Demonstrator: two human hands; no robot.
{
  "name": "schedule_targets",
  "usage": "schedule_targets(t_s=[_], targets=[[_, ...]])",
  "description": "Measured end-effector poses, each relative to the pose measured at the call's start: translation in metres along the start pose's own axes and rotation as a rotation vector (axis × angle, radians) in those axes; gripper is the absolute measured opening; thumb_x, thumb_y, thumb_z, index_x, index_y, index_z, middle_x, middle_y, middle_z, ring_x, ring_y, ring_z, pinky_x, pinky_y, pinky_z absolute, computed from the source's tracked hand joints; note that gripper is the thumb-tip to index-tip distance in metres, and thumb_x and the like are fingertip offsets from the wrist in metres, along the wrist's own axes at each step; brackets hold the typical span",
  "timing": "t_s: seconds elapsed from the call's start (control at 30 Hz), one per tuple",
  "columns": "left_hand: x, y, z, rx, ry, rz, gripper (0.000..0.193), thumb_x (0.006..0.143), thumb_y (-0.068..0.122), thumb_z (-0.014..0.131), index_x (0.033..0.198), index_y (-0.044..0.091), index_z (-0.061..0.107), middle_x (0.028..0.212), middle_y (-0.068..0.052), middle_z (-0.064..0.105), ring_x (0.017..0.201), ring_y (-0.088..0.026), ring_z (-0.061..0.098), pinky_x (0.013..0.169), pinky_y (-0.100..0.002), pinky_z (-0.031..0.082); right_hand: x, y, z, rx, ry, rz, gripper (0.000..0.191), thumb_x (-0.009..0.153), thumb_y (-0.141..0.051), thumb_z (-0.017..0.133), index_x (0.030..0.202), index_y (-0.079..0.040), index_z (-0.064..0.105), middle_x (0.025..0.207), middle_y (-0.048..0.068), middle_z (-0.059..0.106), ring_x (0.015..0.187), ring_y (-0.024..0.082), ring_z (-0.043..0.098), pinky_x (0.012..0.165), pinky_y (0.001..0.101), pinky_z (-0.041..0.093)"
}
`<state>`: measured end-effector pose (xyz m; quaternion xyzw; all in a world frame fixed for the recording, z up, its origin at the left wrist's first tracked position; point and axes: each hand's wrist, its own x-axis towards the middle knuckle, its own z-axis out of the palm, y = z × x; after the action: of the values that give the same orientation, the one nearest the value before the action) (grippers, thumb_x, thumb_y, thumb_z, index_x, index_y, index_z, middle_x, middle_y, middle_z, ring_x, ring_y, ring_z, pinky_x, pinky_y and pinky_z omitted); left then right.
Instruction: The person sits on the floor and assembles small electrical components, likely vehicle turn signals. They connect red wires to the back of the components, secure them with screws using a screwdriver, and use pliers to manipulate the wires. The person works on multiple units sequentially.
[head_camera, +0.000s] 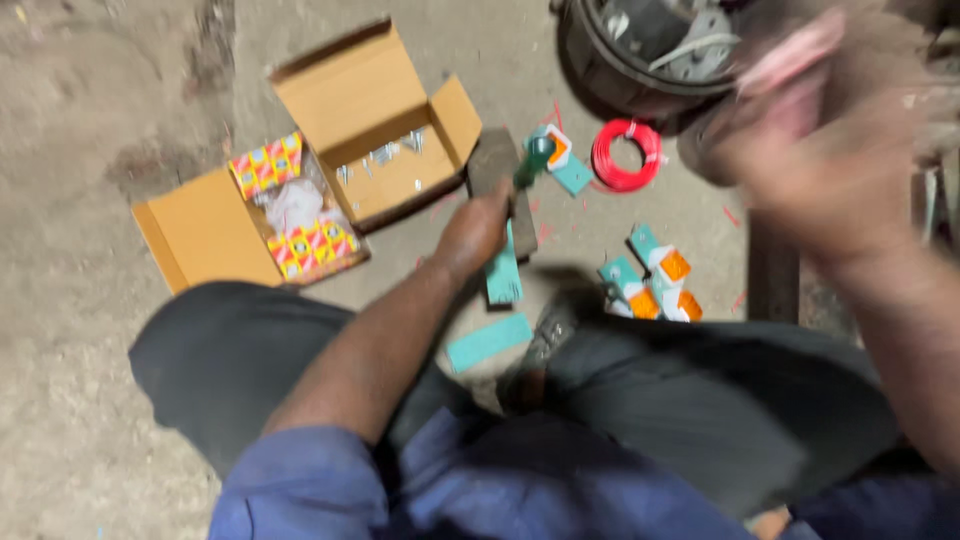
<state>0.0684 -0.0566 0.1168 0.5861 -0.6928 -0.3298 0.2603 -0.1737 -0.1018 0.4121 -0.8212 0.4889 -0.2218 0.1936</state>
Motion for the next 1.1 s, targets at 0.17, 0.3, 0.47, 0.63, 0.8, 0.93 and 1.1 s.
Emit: schedule_targets(t_s=[0.17,0.3,0.47,0.63,0.8,0.93,1.1], targets=[[0.001,-0.005,0.010,-0.297,-0.066,-0.138,0.023,0.109,0.021,0.049,0.125,0.005,0.053,0.097,-0.024,0.073,0.088,-0.041,0.071,0.079,-0.050,0.054,0.005,0.016,0.015,0.266,0.059,0.191,0.037,0.092,-0.027,0.069,0.118,0.000,0.063,0.088,0.011,0.058,0.067,0.022,0.058,0.057,0.0346,0.050],[0.003,-0.009,0.017,-0.703,0.027,-0.269,0.036,0.116,0.033,0.050,0.111,0.003,0.068,0.101,-0.021,0.076,0.094,-0.039,0.071,0.081,-0.049,0.053,0.017,0.032,0.010,-0.103,-0.169,-0.240,0.048,0.086,-0.006,0.066,0.133,-0.004,0.060,0.096,0.008,0.063,0.081,0.021,0.066,0.070,0.0337,0.057],[0.003,-0.005,0.007,0.045,-0.034,0.022,0.048,0.087,0.000,0.057,0.133,0.006,0.045,0.106,-0.025,0.071,0.098,-0.046,0.069,0.083,-0.054,0.054,0.025,0.021,-0.019,0.283,-0.011,-0.088,0.041,0.096,-0.004,0.067,0.134,-0.005,0.051,0.113,0.005,0.060,0.096,0.017,0.070,0.085,0.0316,0.061],[0.003,0.016,-0.011,-0.063,-0.090,-0.069,0.043,0.084,-0.002,0.059,0.123,0.007,0.047,0.104,-0.022,0.072,0.095,-0.045,0.069,0.082,-0.054,0.054,0.021,-0.019,0.011,-0.189,-0.432,-0.201,0.083,0.079,-0.011,0.079,0.157,-0.009,0.051,0.098,0.011,0.065,0.085,0.030,0.067,0.077,0.0413,0.055],[0.002,0.024,-0.018,-0.210,-0.129,-0.213,0.020,0.106,0.013,0.044,0.119,0.004,0.057,0.097,-0.028,0.071,0.092,-0.044,0.071,0.084,-0.051,0.054,0.005,-0.023,-0.009,-0.065,0.117,-0.284,0.044,0.084,0.002,0.074,0.123,0.003,0.056,0.108,0.016,0.062,0.091,0.027,0.062,0.082,0.0364,0.052],[-0.001,0.015,-0.015,-0.065,-0.006,0.054,0.035,0.090,0.003,0.053,0.124,0.003,0.050,0.100,-0.025,0.072,0.094,-0.044,0.069,0.080,-0.051,0.055,-0.005,-0.018,0.004,0.449,0.357,-0.060,0.037,0.092,-0.005,0.078,0.123,-0.005,0.059,0.109,0.004,0.062,0.080,0.018,0.057,0.072,0.0336,0.052],[0.004,-0.002,-0.005,-0.110,-0.038,-0.060,0.026,0.101,0.012,0.051,0.124,0.001,0.056,0.092,-0.028,0.070,0.086,-0.045,0.069,0.076,-0.053,0.053,-0.021,-0.016,0.036,-0.383,-0.358,-0.088,0.089,0.081,-0.017,0.078,0.160,-0.026,0.037,0.109,0.016,0.068,0.088,0.034,0.069,0.077,0.0448,0.055]])
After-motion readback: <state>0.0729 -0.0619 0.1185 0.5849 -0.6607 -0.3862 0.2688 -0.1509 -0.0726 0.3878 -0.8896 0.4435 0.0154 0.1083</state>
